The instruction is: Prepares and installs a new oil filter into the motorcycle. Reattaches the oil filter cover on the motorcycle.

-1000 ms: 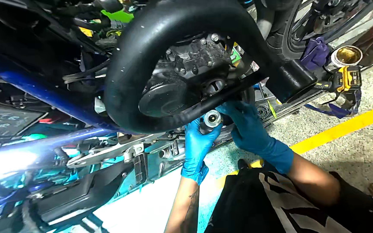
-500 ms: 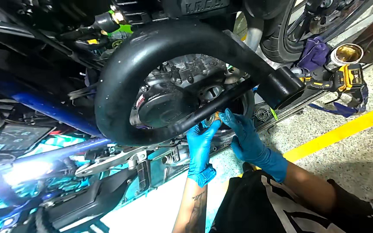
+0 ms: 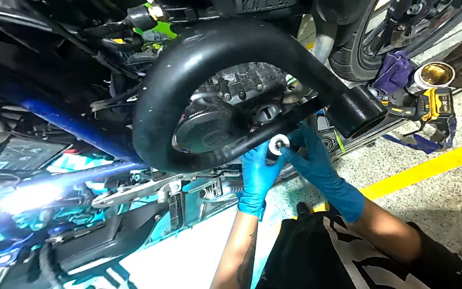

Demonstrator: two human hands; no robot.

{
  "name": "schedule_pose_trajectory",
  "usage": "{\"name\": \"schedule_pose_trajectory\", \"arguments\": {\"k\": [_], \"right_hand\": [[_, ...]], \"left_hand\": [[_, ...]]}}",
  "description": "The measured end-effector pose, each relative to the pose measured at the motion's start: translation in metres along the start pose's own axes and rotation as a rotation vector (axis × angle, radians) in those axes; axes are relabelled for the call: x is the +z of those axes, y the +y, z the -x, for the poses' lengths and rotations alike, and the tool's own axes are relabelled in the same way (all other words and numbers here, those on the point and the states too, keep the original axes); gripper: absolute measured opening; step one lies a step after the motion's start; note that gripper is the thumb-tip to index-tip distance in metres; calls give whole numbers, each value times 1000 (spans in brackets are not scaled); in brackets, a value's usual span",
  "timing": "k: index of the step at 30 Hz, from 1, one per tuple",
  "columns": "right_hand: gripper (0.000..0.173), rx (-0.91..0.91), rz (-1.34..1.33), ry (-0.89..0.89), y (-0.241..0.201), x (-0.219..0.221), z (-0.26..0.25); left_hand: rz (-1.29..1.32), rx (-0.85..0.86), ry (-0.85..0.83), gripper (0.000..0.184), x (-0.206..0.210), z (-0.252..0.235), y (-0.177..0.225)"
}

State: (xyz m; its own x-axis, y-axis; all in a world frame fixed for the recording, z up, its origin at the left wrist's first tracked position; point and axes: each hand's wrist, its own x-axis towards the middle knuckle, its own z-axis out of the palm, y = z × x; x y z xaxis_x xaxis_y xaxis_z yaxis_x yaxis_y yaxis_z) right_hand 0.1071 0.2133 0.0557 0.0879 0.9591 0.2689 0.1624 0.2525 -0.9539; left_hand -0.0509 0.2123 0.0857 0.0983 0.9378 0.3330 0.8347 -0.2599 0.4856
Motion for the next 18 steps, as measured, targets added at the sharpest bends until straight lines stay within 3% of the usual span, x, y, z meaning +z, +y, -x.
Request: {"name": "schedule_pose_trajectory", "arguments": {"k": [4, 8, 11, 14, 18], "right_hand": [[61, 109, 22, -15, -4, 5, -9], [44, 109, -17, 30, -13, 8, -15], [48, -14, 23, 97, -15, 12, -16], [64, -90, 66, 181, -8, 22, -32], [41, -187, 107, 264, 8, 37, -48]], "left_hand": [[-207, 230, 117, 38, 7, -6, -6], [-249, 338, 281, 28, 11, -10, -9], [-326, 306, 355, 20, 14, -17, -2], [-330, 272, 369, 35, 19, -27, 0], [-277, 237, 399, 42, 25, -33, -4]]}}
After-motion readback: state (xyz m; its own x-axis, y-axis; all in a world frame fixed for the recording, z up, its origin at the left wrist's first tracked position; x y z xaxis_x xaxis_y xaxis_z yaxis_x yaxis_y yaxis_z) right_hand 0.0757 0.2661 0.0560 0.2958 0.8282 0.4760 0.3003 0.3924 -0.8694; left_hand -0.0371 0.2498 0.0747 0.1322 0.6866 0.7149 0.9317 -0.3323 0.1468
